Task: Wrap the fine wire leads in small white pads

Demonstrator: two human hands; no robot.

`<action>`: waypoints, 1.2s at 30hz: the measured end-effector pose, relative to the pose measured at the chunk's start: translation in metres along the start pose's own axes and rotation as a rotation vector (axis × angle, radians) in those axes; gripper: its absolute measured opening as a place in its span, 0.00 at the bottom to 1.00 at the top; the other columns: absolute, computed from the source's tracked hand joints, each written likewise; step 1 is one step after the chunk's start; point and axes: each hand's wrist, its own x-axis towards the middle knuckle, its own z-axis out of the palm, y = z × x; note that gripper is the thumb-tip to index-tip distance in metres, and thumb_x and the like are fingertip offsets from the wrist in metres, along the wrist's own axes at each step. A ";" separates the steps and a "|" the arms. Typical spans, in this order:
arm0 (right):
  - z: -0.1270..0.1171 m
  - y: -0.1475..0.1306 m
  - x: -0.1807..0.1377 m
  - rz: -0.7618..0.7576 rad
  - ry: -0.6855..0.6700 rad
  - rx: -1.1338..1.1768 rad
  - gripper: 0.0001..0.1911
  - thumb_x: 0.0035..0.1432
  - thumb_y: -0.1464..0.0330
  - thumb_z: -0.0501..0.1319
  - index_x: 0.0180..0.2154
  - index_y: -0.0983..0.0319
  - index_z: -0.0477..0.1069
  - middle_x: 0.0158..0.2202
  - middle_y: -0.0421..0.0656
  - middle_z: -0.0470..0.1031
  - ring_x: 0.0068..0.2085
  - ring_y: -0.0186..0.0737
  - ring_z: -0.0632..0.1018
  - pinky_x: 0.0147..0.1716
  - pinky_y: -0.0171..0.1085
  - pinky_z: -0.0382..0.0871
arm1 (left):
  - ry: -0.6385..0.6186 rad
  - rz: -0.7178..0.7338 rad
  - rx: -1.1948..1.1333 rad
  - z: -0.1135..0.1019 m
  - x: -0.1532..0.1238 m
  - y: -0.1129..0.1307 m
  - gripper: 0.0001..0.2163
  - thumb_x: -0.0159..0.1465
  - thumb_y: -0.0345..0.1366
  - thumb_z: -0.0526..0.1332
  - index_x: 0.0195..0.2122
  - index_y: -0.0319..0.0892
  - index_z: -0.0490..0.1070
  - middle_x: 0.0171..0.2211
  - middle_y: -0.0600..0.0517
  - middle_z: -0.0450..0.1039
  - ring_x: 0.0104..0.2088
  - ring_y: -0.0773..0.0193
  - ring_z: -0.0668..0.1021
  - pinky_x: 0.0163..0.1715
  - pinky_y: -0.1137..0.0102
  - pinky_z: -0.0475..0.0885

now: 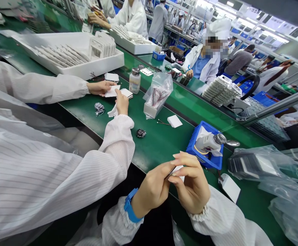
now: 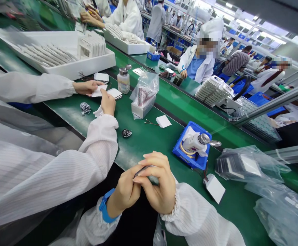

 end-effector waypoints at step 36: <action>0.005 0.008 -0.004 0.100 -0.043 0.011 0.02 0.64 0.68 0.60 0.40 0.57 0.67 0.43 0.44 0.74 0.51 0.48 0.75 0.47 0.52 0.71 | 0.016 0.010 -0.022 0.005 0.000 -0.010 0.20 0.72 0.28 0.48 0.65 0.36 0.57 0.53 0.38 0.74 0.56 0.58 0.76 0.53 0.65 0.76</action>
